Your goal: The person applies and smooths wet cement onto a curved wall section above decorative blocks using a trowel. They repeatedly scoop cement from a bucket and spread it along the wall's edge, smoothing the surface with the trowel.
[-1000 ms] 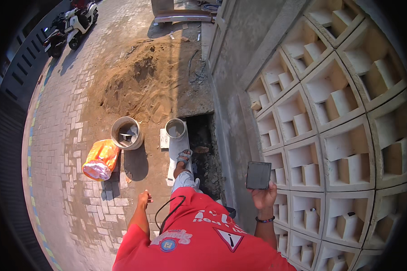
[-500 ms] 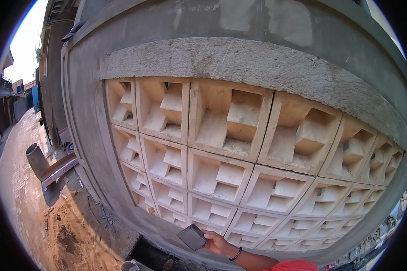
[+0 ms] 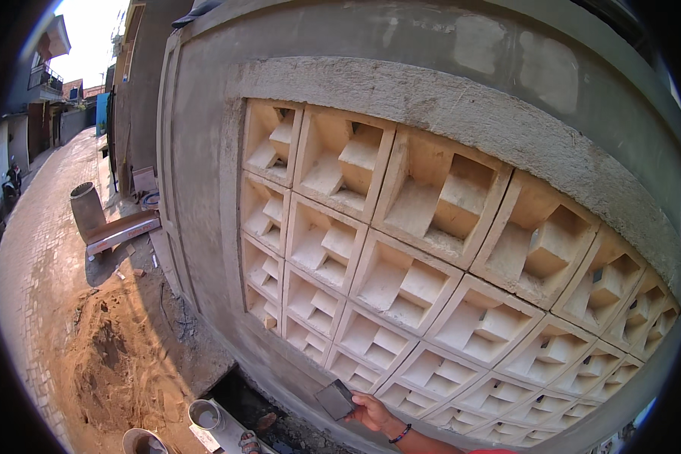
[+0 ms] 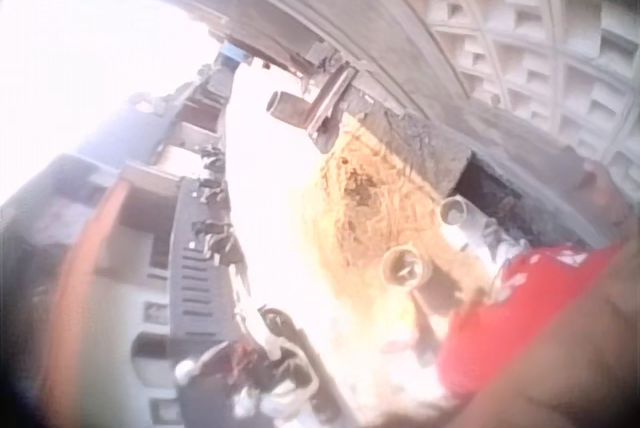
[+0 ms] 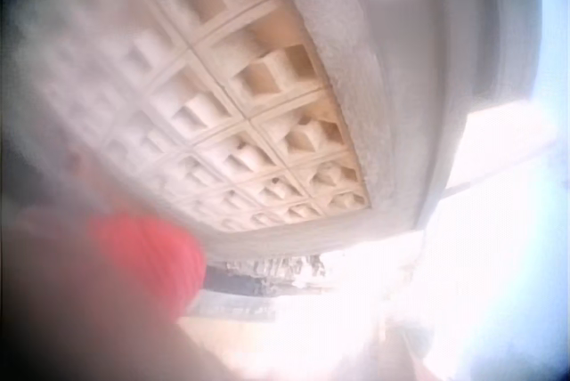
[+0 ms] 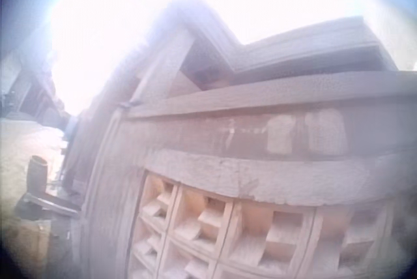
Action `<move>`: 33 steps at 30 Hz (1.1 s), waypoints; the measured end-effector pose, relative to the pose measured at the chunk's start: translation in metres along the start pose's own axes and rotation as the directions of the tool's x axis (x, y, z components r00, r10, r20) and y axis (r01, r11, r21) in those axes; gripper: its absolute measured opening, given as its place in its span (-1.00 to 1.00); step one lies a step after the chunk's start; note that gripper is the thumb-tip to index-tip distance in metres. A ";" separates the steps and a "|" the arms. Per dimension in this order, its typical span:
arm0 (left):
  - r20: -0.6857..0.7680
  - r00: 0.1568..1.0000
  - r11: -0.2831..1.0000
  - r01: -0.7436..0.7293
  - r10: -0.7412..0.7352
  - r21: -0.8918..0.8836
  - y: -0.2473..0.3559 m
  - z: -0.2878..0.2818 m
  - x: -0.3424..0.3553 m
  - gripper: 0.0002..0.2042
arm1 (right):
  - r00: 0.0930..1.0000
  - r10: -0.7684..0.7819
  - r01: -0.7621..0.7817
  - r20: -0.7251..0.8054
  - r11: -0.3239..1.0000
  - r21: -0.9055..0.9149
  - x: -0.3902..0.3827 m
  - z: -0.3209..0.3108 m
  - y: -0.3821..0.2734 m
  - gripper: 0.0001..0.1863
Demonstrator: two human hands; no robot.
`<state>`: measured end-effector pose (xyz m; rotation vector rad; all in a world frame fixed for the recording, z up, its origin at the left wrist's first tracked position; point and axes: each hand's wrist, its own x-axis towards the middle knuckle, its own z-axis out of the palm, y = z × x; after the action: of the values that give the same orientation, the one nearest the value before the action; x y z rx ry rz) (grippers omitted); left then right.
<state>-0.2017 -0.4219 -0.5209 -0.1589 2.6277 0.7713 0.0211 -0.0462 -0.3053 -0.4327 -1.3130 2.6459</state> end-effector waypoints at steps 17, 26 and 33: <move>0.387 0.829 0.751 0.542 -0.404 -0.378 -0.203 0.047 -0.055 -0.72 | 0.998 0.007 -0.001 -0.059 0.995 0.096 -0.001 0.024 0.007 -0.47; 0.333 0.874 0.777 0.473 -0.354 -0.415 -0.257 0.002 0.017 -0.68 | 0.988 0.154 -0.145 -0.028 0.969 0.198 0.048 0.063 0.129 -0.44; 0.408 0.787 0.729 0.600 -0.463 -0.329 -0.396 0.004 0.088 -0.65 | 0.913 0.403 -0.406 -0.067 0.913 -0.038 0.186 0.073 0.342 -0.51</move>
<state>-0.1954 -0.7530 -0.7554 -0.8324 1.9128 1.0605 -0.1828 -0.2585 -0.5708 -0.8699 -1.4058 2.8990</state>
